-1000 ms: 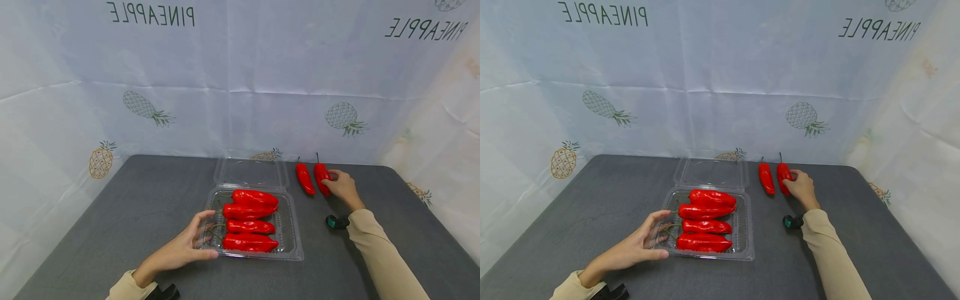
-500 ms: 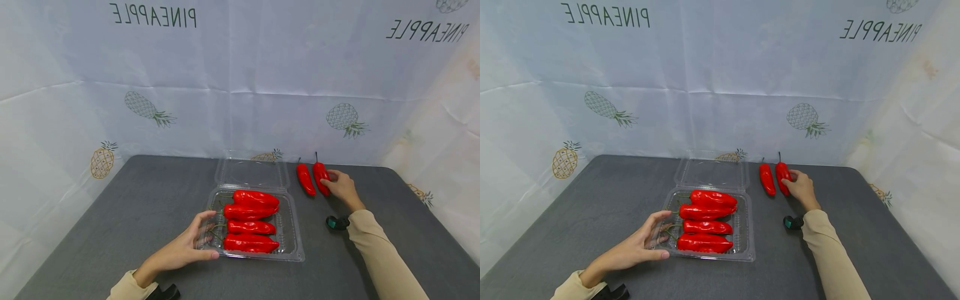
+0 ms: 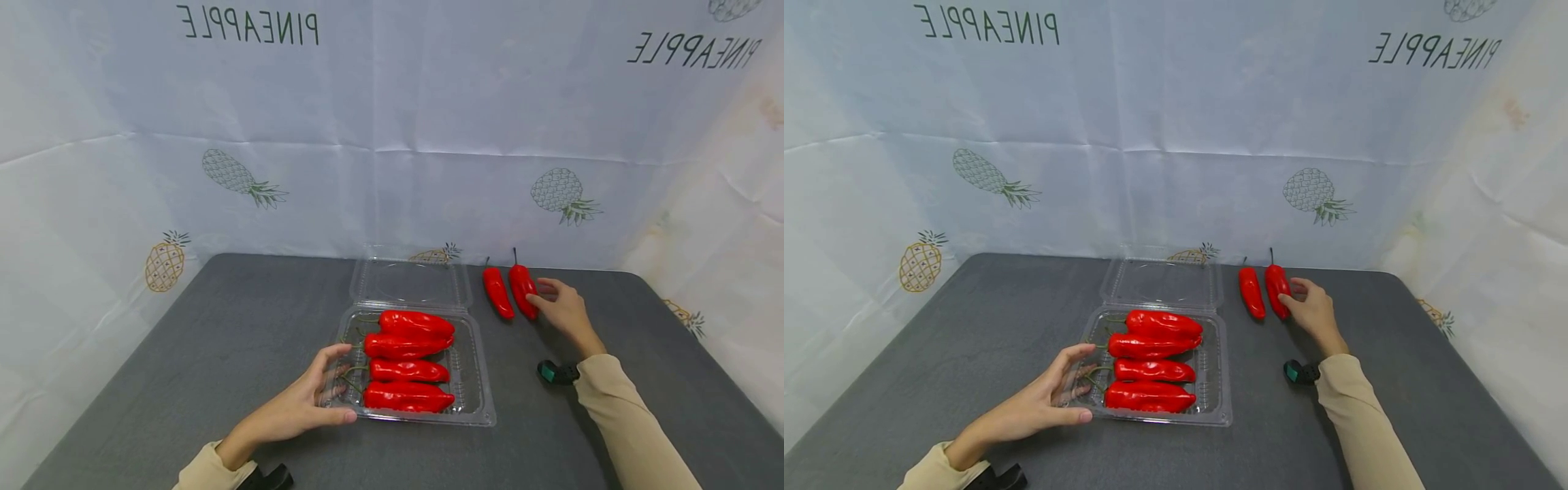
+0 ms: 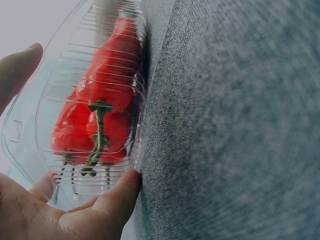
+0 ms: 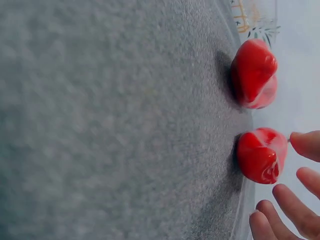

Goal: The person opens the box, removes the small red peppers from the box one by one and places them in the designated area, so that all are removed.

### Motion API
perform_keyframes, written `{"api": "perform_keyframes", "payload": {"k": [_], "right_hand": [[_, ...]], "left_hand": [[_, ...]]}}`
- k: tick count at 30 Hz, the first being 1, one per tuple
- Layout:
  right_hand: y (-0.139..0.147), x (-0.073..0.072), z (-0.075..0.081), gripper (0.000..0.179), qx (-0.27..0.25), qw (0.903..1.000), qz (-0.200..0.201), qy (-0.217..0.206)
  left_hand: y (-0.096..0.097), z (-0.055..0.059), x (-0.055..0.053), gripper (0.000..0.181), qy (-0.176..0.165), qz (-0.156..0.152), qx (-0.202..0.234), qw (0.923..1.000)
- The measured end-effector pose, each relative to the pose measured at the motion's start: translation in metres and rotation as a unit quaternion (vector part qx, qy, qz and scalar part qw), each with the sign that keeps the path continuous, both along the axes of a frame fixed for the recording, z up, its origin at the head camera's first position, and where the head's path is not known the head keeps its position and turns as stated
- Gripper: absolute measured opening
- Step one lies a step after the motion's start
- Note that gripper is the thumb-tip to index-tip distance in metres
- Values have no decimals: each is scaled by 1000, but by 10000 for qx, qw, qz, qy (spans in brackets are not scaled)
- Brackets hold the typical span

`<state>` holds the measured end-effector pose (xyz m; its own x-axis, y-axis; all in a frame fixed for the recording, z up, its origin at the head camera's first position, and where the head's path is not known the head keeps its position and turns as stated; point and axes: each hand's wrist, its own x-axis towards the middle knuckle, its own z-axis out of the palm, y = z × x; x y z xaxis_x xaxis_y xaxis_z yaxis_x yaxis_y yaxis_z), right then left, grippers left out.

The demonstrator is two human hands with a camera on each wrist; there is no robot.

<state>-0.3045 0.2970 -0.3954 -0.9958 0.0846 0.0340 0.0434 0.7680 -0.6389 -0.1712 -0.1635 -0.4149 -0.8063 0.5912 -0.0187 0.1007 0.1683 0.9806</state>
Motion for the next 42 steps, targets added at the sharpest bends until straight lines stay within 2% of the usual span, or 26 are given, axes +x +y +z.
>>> {"api": "perform_keyframes", "payload": {"k": [14,24,31,42], "right_hand": [[-13,16,5,55,-142,9988,102,452],[-21,28,16,57,-320,9970,170,683],[-34,41,26,52,-428,9934,596,878],[-57,51,37,47,-457,9869,1170,1015]], "left_hand": [[0,1,1,88,-60,0,-24,10000],[-1,0,2,88,-41,-5,-18,10000],[-1,1,2,88,6,-35,-32,10000],[0,1,1,88,16,-40,-43,10000]]}}
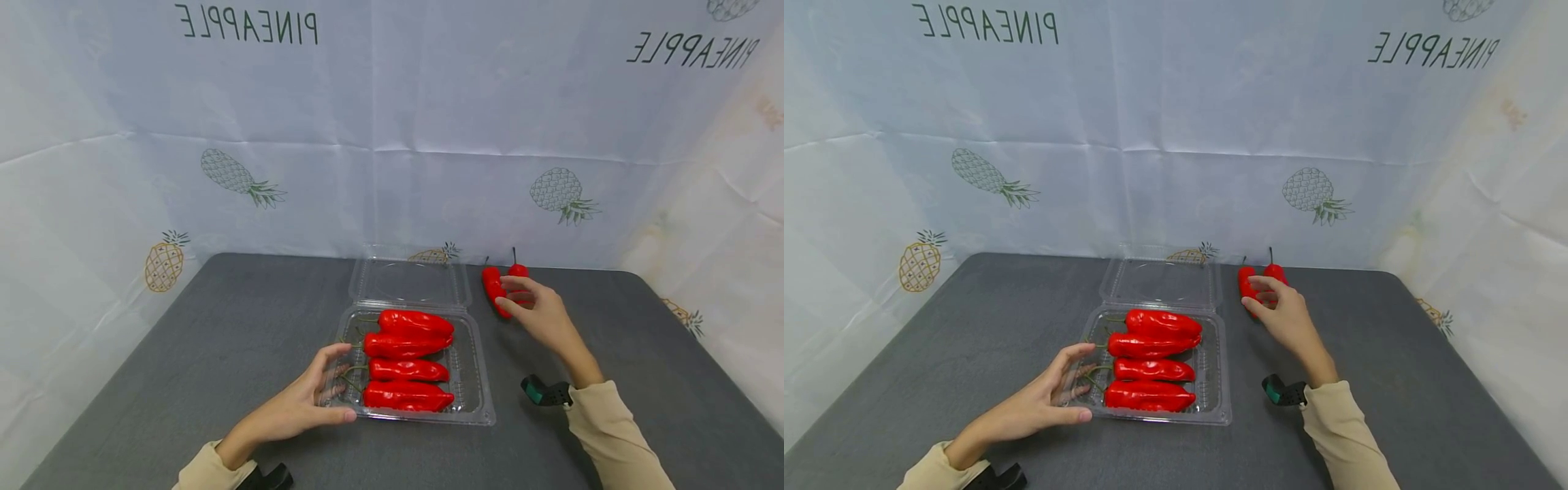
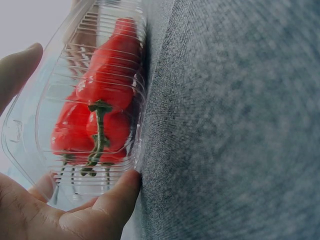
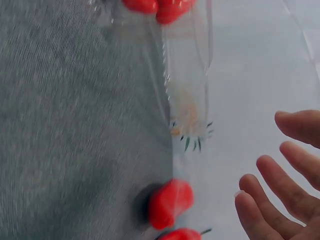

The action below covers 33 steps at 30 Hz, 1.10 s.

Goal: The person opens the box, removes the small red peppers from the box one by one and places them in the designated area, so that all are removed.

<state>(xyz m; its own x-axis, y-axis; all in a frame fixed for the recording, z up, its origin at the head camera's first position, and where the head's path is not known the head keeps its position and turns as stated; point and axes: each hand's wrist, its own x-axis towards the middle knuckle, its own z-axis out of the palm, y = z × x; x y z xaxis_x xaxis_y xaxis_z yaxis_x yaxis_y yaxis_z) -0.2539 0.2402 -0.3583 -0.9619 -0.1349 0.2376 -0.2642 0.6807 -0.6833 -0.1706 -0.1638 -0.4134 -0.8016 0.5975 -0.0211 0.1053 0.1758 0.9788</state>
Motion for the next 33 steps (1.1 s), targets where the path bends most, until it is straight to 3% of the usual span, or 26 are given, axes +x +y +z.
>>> {"api": "perform_keyframes", "payload": {"k": [11,20,33], "right_hand": [[-27,13,8,41,96,9969,781,-35],[-41,21,8,41,175,9935,1122,-72],[-60,33,11,42,117,9821,1868,-227]], "left_hand": [[0,0,-1,89,17,31,-35,10000],[0,0,-1,88,76,26,-30,10000],[0,-1,0,88,54,8,-5,10000]]}}
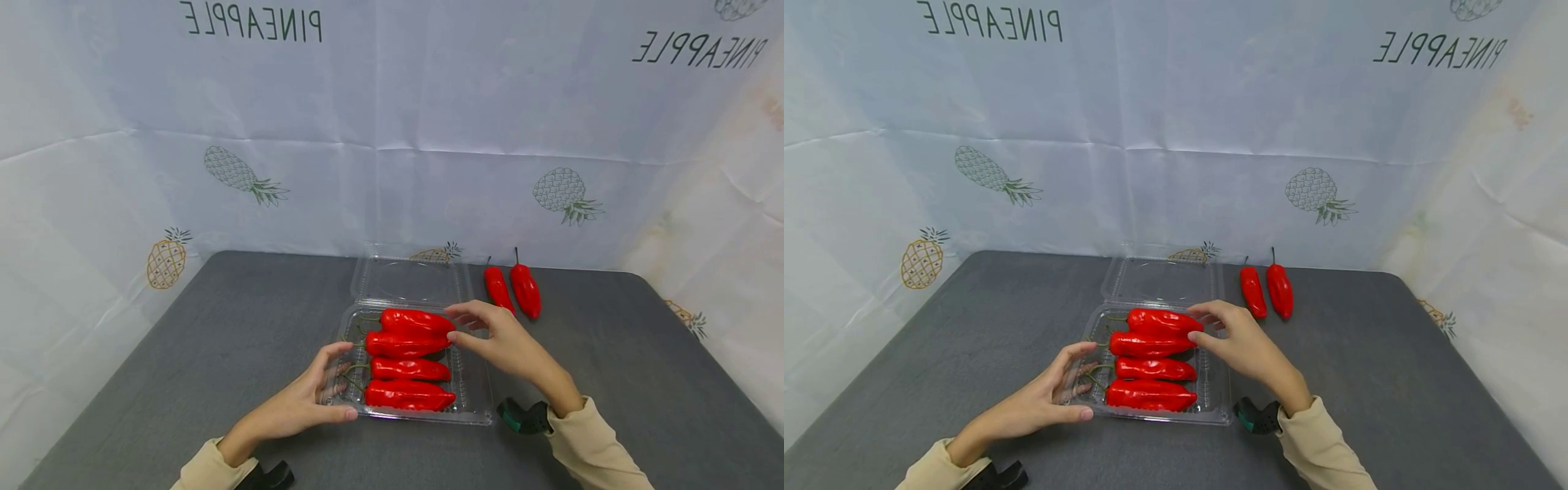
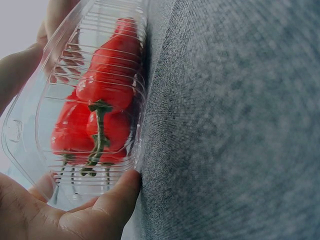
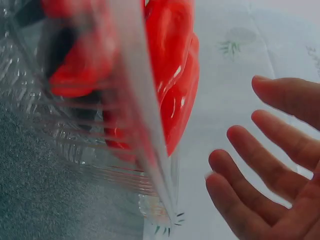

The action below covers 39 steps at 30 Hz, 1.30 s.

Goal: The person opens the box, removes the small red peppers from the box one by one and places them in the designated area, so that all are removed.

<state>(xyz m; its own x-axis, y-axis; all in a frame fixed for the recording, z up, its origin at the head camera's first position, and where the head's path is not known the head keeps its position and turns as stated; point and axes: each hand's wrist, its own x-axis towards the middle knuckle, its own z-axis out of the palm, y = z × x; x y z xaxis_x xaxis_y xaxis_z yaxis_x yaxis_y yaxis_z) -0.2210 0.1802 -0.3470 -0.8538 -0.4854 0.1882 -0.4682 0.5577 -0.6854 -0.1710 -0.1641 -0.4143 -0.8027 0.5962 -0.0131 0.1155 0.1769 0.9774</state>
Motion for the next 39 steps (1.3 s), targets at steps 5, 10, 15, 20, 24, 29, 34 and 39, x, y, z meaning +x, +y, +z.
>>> {"api": "perform_keyframes", "payload": {"k": [5,10,15,20,24,29,34,39], "right_hand": [[-5,4,2,43,111,9998,135,-82],[-7,11,6,44,284,9991,277,-127],[-13,18,10,44,328,9982,482,-108],[-23,24,9,46,373,9973,591,-246],[-30,27,6,47,343,9966,633,-408],[-38,27,0,49,439,9963,604,-425],[-42,26,-6,54,557,9945,617,-640],[-44,27,-10,59,684,9931,542,-786]], "left_hand": [[0,0,0,88,10,9,9,10000],[0,0,0,89,17,-1,10,10000],[0,0,0,89,15,-3,22,10000],[-1,0,0,89,28,6,18,10000],[0,0,0,88,36,10,8,10000],[0,0,0,88,22,27,-4,10000],[0,1,0,88,23,42,-8,10000],[0,1,0,89,3,62,-30,10000]]}}
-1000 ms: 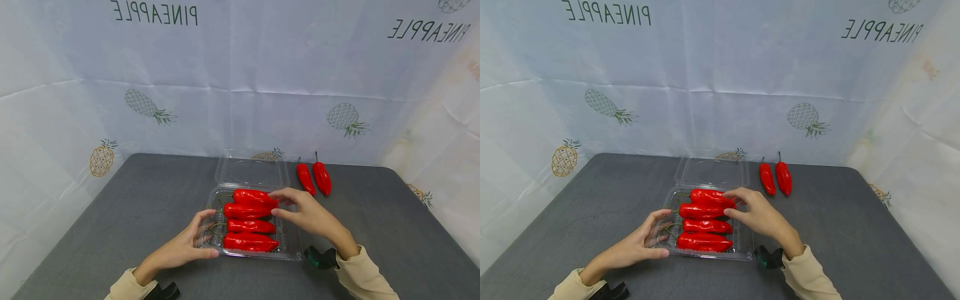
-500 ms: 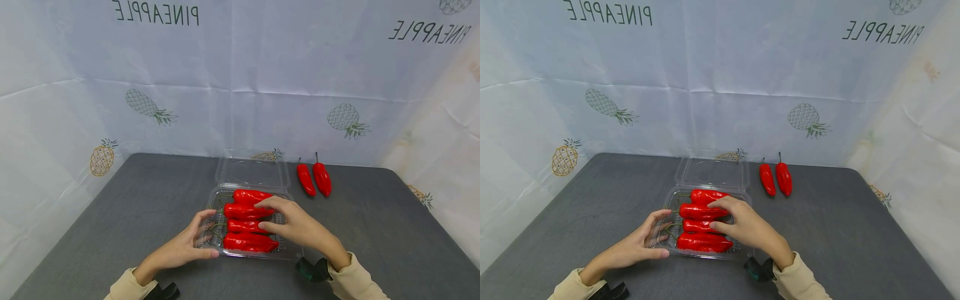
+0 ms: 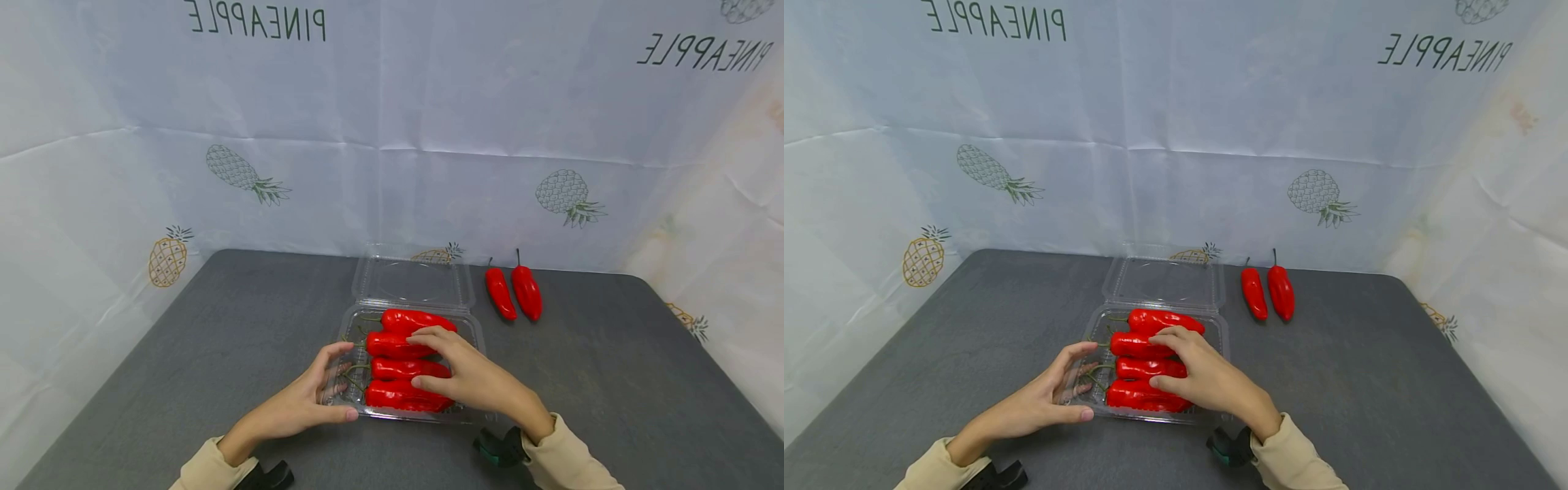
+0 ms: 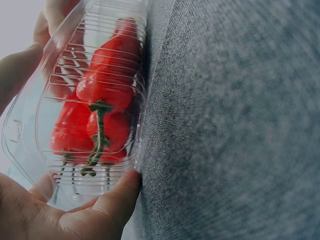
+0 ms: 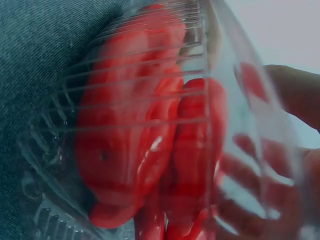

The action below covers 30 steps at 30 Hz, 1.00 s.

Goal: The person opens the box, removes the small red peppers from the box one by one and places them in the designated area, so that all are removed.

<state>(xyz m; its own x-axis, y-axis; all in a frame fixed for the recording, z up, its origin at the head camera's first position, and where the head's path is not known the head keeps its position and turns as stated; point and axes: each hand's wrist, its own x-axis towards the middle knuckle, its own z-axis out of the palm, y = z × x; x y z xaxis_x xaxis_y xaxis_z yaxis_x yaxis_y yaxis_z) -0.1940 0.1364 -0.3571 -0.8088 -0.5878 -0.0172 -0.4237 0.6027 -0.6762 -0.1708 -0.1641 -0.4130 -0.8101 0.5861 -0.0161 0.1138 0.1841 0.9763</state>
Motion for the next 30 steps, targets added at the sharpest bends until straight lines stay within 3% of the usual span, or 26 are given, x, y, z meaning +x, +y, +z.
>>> {"api": "perform_keyframes", "payload": {"k": [10,30], "right_hand": [[1,-3,-4,62,159,9999,-53,26],[3,-11,-12,26,233,9953,-45,938]], "left_hand": [[0,1,0,89,-68,46,-12,10000],[0,-1,-1,89,-21,10,38,10000]]}}
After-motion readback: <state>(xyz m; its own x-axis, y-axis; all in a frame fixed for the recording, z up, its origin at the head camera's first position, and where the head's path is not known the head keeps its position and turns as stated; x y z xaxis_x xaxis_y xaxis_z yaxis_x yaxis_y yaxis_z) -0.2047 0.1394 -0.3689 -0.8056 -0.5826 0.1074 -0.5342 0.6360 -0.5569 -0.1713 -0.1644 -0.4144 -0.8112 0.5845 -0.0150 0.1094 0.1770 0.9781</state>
